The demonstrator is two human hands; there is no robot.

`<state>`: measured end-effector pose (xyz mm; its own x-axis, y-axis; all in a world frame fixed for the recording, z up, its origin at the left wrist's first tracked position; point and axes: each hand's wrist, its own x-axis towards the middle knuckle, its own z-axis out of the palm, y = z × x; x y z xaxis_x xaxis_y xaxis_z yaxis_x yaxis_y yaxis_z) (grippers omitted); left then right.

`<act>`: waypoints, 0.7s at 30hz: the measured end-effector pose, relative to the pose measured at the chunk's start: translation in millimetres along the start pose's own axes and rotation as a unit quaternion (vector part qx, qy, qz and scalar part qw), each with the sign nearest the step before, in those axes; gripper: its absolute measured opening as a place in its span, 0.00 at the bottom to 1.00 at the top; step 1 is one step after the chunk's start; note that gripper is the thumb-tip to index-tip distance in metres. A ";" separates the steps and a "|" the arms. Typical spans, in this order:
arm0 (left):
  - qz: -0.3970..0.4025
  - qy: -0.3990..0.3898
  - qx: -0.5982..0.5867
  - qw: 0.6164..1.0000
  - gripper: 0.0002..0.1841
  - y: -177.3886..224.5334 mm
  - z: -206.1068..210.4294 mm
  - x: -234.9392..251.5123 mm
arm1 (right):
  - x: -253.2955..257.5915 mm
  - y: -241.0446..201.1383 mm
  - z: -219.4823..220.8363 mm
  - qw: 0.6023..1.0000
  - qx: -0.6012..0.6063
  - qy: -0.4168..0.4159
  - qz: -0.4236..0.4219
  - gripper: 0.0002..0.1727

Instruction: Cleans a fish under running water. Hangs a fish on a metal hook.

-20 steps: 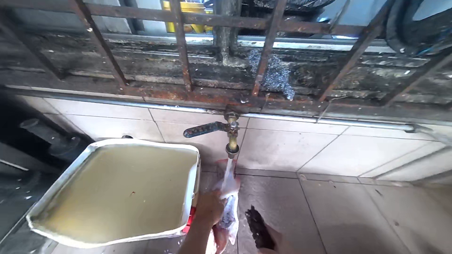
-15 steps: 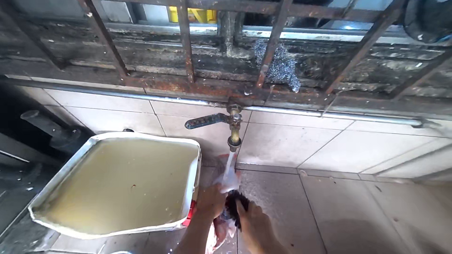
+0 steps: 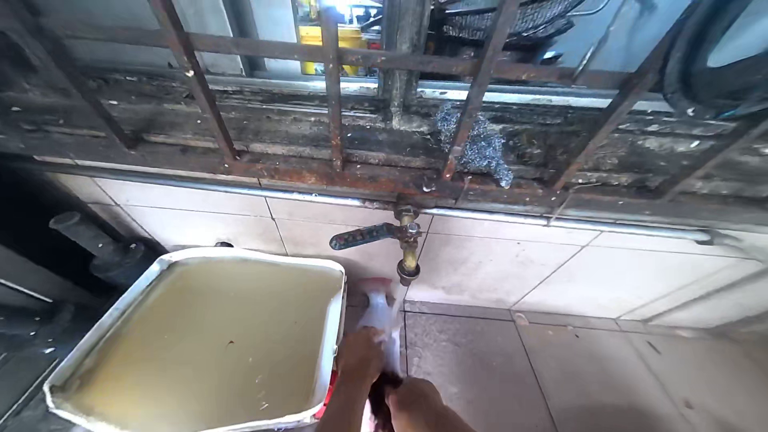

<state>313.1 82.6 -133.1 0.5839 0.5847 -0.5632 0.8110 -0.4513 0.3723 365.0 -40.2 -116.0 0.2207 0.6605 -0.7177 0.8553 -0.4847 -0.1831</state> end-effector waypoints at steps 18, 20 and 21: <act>-0.032 -0.015 0.027 0.999 0.23 4.4 -0.4 5.0 | 19.3 11.2 -33.7 0.999 -0.022 -0.007 0.029 0.29; -0.036 -0.006 0.021 0.999 0.24 6.9 -1.1 9.6 | 18.5 13.5 -26.2 1.000 -0.003 -0.027 -0.013 0.26; -0.034 -0.008 0.025 0.999 0.24 6.3 -0.4 9.9 | 21.8 18.7 -26.9 0.999 0.015 -0.034 -0.019 0.26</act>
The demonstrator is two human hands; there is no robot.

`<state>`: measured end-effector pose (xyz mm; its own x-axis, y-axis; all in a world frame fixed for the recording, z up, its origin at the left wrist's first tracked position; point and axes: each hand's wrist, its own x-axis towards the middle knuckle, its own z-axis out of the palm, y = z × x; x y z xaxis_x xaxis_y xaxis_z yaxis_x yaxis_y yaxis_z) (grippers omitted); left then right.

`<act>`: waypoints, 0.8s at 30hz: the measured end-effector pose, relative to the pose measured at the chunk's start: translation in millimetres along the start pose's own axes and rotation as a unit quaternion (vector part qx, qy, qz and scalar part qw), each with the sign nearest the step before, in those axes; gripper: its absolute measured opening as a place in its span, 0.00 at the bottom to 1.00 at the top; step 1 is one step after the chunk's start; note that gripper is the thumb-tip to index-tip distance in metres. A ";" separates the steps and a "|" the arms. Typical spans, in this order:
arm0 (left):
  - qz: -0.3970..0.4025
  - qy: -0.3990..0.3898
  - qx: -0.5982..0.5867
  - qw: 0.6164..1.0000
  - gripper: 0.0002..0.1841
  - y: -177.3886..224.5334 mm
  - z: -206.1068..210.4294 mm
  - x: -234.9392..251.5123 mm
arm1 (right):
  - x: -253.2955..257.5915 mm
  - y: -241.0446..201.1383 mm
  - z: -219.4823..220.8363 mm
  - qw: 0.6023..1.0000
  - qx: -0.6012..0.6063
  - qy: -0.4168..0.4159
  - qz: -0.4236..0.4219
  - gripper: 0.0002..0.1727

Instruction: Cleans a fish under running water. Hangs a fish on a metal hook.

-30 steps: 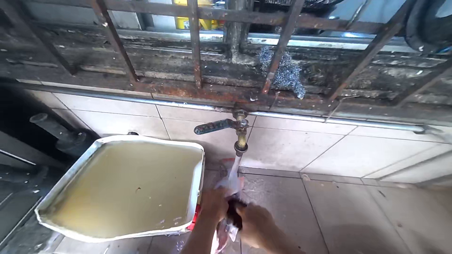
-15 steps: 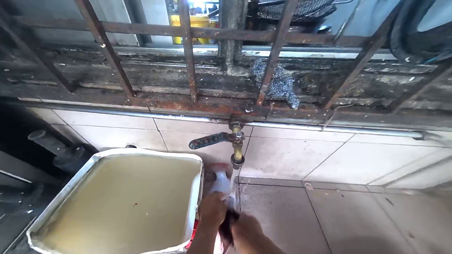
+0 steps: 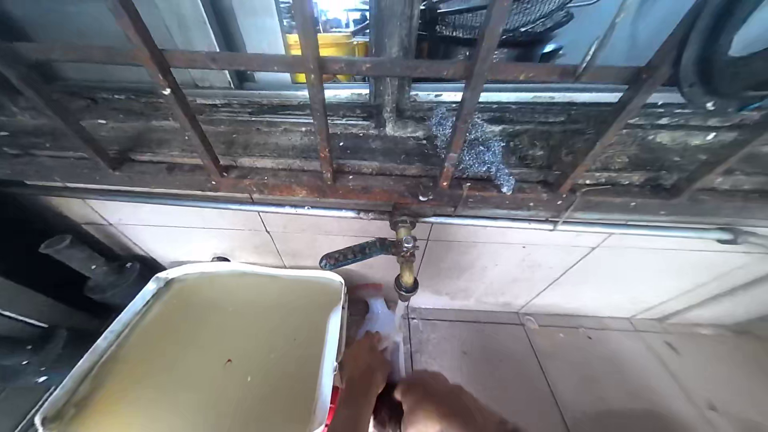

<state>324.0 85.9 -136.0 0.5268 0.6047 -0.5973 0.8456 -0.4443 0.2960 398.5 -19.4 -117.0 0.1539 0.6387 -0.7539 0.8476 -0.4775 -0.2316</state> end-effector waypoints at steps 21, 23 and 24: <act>0.037 -0.029 -0.004 0.999 0.23 -7.8 -4.3 -6.5 | -22.6 -22.5 -2.0 0.991 -0.126 -0.031 0.010 0.20; 0.040 -0.037 -0.006 0.999 0.22 -6.7 -5.5 -8.4 | -11.6 -6.7 -3.4 0.992 -0.126 0.023 -0.011 0.27; 0.042 -0.035 -0.005 0.999 0.22 -4.3 -7.7 -8.5 | -2.1 5.4 -5.1 0.990 -0.123 0.062 -0.016 0.30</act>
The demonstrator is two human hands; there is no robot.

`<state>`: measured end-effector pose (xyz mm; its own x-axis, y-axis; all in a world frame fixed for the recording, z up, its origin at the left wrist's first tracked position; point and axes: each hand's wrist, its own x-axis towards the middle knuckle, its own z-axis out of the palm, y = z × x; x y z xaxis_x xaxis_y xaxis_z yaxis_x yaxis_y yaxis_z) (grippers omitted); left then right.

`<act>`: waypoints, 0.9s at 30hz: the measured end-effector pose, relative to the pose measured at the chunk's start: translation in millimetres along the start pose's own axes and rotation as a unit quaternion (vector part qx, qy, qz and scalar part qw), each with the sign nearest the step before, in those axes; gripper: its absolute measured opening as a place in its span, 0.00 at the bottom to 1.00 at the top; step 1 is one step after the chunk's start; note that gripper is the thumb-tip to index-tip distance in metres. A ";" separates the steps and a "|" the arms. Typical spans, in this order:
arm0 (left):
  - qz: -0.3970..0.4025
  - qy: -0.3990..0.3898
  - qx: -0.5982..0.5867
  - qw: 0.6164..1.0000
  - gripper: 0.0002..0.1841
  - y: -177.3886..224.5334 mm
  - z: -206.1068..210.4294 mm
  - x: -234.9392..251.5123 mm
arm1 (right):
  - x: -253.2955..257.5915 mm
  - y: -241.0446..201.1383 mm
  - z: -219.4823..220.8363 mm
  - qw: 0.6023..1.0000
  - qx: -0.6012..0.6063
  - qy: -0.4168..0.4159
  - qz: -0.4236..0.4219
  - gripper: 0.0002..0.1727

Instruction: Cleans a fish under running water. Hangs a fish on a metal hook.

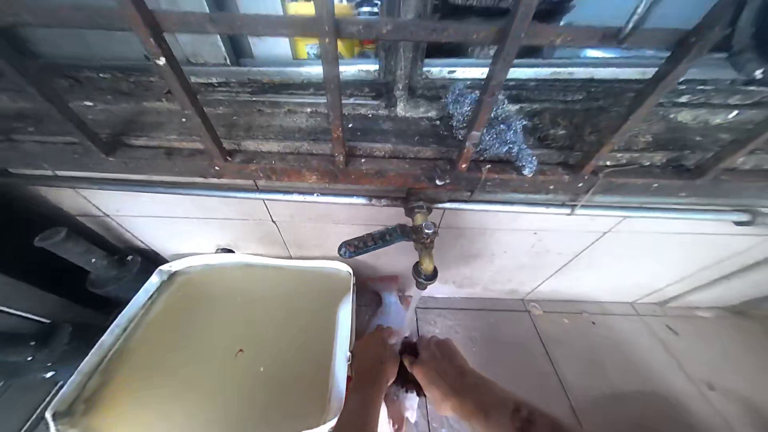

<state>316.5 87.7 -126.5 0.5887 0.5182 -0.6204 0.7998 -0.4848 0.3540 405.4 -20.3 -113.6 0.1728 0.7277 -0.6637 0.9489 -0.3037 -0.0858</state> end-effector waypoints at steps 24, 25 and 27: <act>-0.011 0.017 0.045 0.999 0.24 4.2 16.4 1.4 | -19.0 13.8 30.9 0.990 0.103 0.096 0.004 0.28; -0.014 0.023 0.039 0.999 0.23 4.7 19.9 2.1 | -7.6 21.1 26.6 0.989 0.108 0.095 0.033 0.31; -0.021 0.043 0.049 0.998 0.24 4.2 17.7 7.9 | -0.2 19.0 15.5 0.988 0.116 0.080 0.066 0.36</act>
<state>322.4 77.3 -142.2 0.5666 0.5953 -0.5697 0.8109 -0.5256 0.2572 419.3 -35.8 -126.7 0.3485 0.7549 -0.5557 0.8325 -0.5216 -0.1866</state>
